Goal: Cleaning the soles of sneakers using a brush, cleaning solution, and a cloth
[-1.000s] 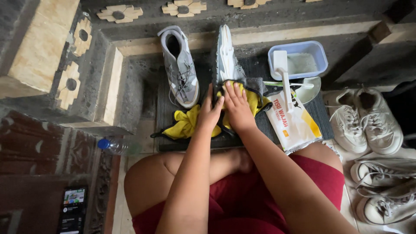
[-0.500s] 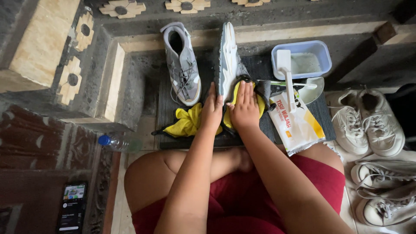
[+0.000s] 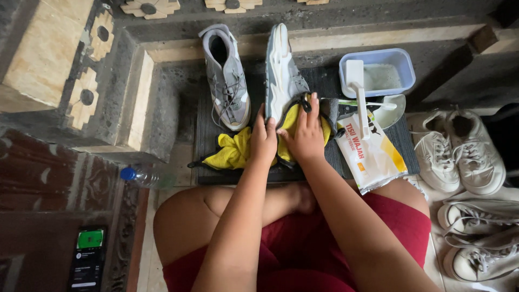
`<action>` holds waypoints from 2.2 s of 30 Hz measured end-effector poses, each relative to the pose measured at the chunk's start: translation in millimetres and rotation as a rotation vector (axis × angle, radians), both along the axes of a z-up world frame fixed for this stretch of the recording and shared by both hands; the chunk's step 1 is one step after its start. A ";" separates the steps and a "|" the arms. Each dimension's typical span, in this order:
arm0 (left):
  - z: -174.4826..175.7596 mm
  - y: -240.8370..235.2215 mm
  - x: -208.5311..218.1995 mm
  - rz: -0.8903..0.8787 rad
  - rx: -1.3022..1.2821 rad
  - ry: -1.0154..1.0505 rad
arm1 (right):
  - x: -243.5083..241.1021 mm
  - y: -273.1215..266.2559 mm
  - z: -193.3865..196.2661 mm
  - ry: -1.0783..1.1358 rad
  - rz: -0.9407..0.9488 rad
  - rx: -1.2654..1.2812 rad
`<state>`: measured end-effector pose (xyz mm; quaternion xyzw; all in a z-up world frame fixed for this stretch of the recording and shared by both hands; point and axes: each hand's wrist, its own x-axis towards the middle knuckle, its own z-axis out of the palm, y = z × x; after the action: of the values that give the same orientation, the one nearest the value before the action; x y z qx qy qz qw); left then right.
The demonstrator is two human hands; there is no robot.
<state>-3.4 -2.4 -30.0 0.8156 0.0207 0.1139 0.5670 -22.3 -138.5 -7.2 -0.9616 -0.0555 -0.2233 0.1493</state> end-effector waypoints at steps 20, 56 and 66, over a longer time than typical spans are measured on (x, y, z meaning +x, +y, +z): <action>-28.9 -1.8 10.2 0.299 -0.020 -0.130 | 30.5 -37.0 -79.8 0.102 -0.066 0.643; -6.1 -13.7 8.9 0.100 0.097 -0.272 | 9.4 -3.8 -19.5 -0.645 0.403 0.226; -27.2 -10.4 9.1 0.154 0.145 -0.336 | 15.1 -24.3 -47.6 -0.473 0.368 0.271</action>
<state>5.7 -12.9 -57.2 0.8198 -0.0203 0.2926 0.4919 -7.1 -162.8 -54.8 -0.8284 -0.2312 -0.4149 0.2967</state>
